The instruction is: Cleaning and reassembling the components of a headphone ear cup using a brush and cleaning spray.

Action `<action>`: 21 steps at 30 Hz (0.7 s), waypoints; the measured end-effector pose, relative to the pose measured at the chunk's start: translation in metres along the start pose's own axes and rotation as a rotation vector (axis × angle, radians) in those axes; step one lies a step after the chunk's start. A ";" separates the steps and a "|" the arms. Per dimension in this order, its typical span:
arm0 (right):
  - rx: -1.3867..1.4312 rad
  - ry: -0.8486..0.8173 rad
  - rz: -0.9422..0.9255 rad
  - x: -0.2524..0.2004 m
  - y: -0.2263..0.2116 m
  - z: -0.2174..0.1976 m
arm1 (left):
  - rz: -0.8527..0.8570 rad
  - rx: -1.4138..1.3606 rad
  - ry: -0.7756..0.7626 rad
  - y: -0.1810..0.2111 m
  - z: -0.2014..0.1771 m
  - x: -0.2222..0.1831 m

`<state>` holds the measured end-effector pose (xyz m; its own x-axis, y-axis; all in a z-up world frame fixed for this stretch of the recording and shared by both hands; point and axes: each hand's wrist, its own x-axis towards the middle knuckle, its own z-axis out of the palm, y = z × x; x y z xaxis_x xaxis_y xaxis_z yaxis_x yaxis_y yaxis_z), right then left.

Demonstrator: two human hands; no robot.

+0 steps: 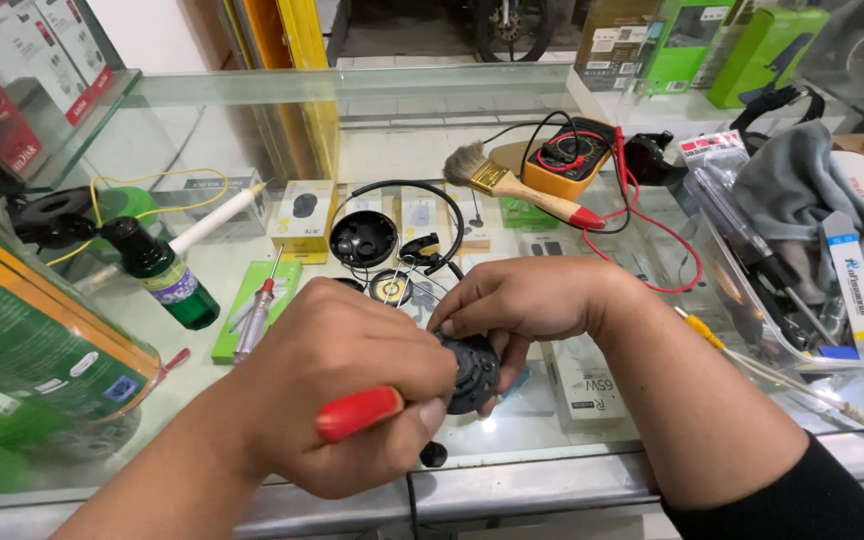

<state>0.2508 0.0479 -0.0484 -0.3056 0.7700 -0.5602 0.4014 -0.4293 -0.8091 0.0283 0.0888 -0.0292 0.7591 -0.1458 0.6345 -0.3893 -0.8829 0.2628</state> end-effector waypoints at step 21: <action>-0.001 0.050 0.003 0.007 0.014 -0.009 | -0.195 0.112 0.084 -0.011 0.023 0.003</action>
<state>0.2619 0.0511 -0.0623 -0.2603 0.7914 -0.5531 0.4036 -0.4312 -0.8070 0.0467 0.0882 -0.0472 0.7663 0.0658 0.6391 -0.1760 -0.9352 0.3072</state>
